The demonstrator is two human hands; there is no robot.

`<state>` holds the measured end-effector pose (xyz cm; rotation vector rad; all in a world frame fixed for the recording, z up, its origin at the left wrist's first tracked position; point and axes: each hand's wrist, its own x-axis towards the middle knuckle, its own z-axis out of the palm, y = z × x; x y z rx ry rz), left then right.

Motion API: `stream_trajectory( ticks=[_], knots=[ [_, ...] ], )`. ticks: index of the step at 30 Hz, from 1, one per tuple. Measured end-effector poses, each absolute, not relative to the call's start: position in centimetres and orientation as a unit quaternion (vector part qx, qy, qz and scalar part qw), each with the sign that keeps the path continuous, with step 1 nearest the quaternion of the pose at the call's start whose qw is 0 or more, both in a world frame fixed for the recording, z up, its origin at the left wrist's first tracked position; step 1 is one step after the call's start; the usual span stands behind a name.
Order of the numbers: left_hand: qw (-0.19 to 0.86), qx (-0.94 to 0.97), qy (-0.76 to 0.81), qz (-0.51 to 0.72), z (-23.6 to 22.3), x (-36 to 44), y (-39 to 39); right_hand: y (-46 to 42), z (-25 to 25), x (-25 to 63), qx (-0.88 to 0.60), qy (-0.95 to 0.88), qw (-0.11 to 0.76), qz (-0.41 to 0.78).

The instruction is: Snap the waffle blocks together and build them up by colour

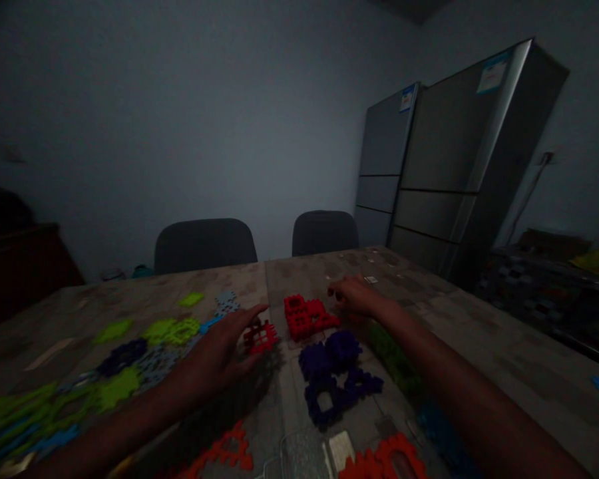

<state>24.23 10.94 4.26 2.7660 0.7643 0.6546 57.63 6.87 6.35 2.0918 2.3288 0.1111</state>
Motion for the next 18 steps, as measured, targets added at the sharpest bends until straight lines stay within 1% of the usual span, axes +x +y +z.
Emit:
stream_trajectory(
  ticks=[4, 7, 12, 18],
  knots=[
    [0.069, 0.939, 0.284, 0.183, 4.8, 30.3, 12.1, 5.5, 6.6, 58.8, 0.676, 0.735, -0.030, 0.039],
    [0.065, 0.942, 0.285, 0.164, 4.6, 32.8, 12.1, 4.6, 6.5, 59.5, 0.679, 0.732, -0.044, 0.036],
    [0.052, 0.944, 0.291, 0.146, 4.1, 34.1, 12.3, 3.6, 6.2, 60.1, 0.682, 0.729, -0.060, 0.032],
    [0.050, 0.945, 0.281, 0.160, 3.6, 33.6, 12.6, 3.2, 6.1, 62.0, 0.697, 0.710, -0.091, 0.035]
  ],
)
